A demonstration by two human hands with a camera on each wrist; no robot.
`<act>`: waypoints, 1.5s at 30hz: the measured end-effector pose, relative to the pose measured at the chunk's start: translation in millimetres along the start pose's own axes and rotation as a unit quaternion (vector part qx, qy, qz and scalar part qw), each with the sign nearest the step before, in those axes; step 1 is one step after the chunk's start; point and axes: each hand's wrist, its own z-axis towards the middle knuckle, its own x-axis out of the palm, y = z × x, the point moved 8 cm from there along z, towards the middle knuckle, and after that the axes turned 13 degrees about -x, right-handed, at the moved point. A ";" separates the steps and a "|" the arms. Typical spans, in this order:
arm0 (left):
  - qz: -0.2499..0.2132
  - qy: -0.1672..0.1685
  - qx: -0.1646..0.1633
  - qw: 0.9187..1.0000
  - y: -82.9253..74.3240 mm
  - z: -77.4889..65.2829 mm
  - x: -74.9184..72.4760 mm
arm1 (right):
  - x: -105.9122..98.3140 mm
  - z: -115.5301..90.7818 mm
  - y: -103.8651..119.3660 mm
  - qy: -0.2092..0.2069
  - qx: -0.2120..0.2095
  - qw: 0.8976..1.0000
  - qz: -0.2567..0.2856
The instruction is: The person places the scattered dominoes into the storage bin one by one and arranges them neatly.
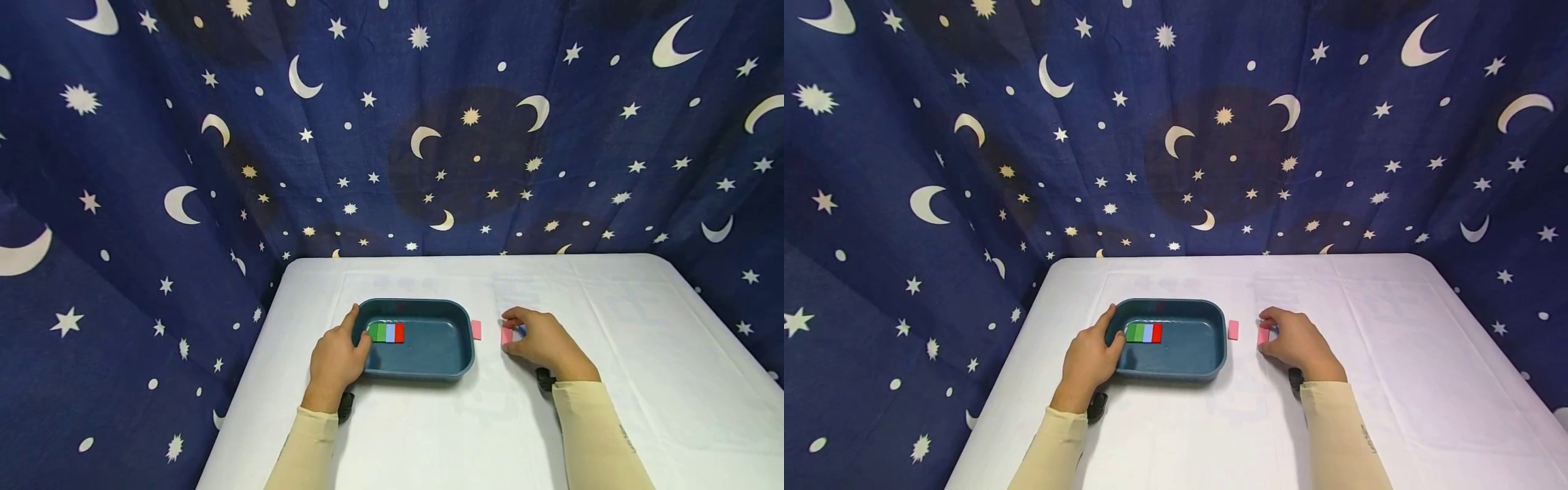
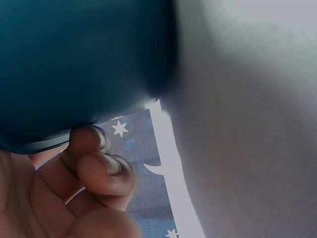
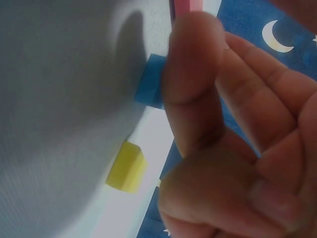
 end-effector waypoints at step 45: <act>-0.008 0.014 -0.002 1.000 -0.4 1.6 -2.1 | -45.2 49.1 80.6 -0.119 -0.128 0.983 -0.057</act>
